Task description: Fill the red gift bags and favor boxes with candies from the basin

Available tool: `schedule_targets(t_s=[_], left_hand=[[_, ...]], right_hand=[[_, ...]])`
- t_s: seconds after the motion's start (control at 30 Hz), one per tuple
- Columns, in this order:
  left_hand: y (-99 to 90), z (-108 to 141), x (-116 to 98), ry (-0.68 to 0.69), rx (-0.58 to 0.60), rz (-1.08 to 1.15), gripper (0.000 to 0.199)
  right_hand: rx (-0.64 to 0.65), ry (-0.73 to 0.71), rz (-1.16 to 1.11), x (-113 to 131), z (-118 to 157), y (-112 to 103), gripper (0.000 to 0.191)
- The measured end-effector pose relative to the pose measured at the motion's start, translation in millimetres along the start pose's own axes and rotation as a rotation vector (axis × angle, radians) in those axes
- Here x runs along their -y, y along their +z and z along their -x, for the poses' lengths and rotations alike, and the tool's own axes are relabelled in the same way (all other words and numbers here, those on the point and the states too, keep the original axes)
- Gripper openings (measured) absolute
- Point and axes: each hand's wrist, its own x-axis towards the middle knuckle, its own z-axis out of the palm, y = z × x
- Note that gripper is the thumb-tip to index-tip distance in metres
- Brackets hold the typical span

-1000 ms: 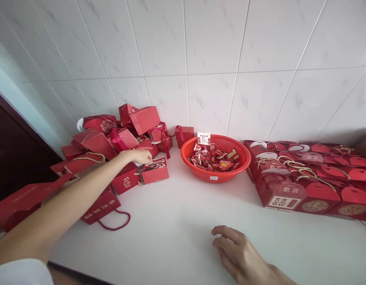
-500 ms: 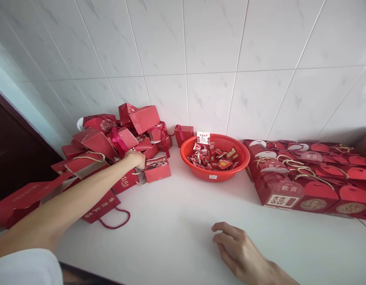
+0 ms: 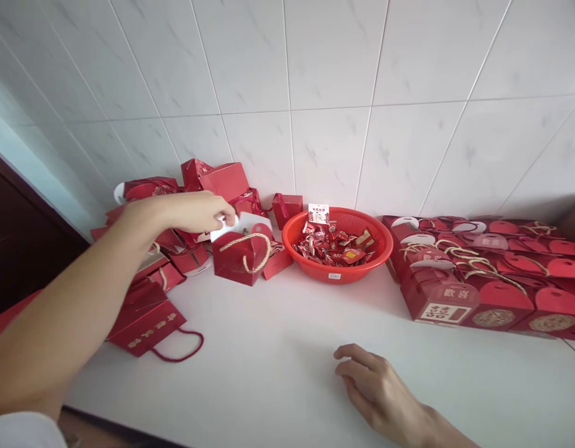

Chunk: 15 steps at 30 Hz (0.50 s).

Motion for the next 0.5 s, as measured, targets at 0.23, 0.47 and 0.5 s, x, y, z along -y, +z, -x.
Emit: schedule_targets(t_s=[0.23,0.47,0.5], left_hand=[[16.2,25.0,-66.2,0.399,0.158,0.201,0.033],[84.4,21.4,-126.8,0.907,0.085,0.212,0.050],[91.7,19.2,-132.3,0.927,0.067,0.185,0.052]], right_hand=[[-0.266,0.113,-0.001,-3.6,-11.1,-19.7,0.031],[-0.400,0.013,0.102,-3.4,-12.2,-38.4,0.050],[-0.385,-0.021,0.145,-3.3,-12.3,-38.7,0.050]])
